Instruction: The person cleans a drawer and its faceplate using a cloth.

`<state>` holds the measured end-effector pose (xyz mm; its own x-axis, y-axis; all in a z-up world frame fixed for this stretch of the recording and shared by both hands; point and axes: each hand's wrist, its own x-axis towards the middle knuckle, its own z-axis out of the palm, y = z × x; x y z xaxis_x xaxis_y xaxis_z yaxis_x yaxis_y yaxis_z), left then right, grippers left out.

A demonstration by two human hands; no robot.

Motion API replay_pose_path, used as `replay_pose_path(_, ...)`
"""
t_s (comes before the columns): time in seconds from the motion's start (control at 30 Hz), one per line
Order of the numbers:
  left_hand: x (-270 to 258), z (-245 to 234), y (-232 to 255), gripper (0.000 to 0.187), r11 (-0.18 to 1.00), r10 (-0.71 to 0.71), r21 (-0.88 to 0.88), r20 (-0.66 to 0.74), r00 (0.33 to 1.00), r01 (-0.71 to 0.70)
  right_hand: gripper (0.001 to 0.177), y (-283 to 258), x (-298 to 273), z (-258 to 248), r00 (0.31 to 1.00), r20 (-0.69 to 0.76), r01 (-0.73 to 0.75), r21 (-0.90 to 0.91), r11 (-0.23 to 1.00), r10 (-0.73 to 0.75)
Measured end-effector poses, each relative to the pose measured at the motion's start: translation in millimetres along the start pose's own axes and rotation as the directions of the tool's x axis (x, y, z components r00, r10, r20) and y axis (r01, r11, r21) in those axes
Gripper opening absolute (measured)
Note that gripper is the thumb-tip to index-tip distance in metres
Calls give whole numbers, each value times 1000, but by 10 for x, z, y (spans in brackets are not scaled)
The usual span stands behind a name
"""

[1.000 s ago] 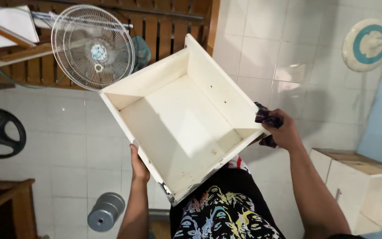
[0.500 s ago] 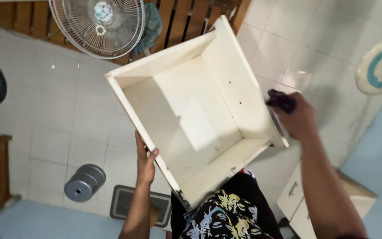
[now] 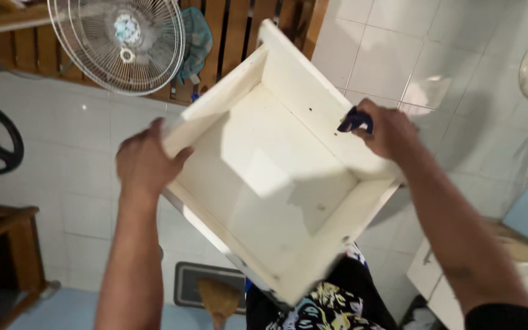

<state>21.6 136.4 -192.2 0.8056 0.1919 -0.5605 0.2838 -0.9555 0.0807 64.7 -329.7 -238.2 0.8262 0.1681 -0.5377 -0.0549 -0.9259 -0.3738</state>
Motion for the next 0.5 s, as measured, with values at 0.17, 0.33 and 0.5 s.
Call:
replay_pose_path(0.17, 712, 400, -183, 44, 987, 159, -27, 336, 929, -159, 35, -308, 82, -220, 991, 1, 135, -82, 987, -135)
replay_pose_path(0.33, 588, 1234, -590, 36, 970, 242, -60, 297, 924, -235, 30, -688, 277, -241, 969, 49, 247, -177, 953, -242)
replay_pose_path(0.5, -15, 2144, -589, 34, 969, 217, -177, 288, 933, -170, 31, -873, 273, -230, 956, 73, 290, -385, 876, -284)
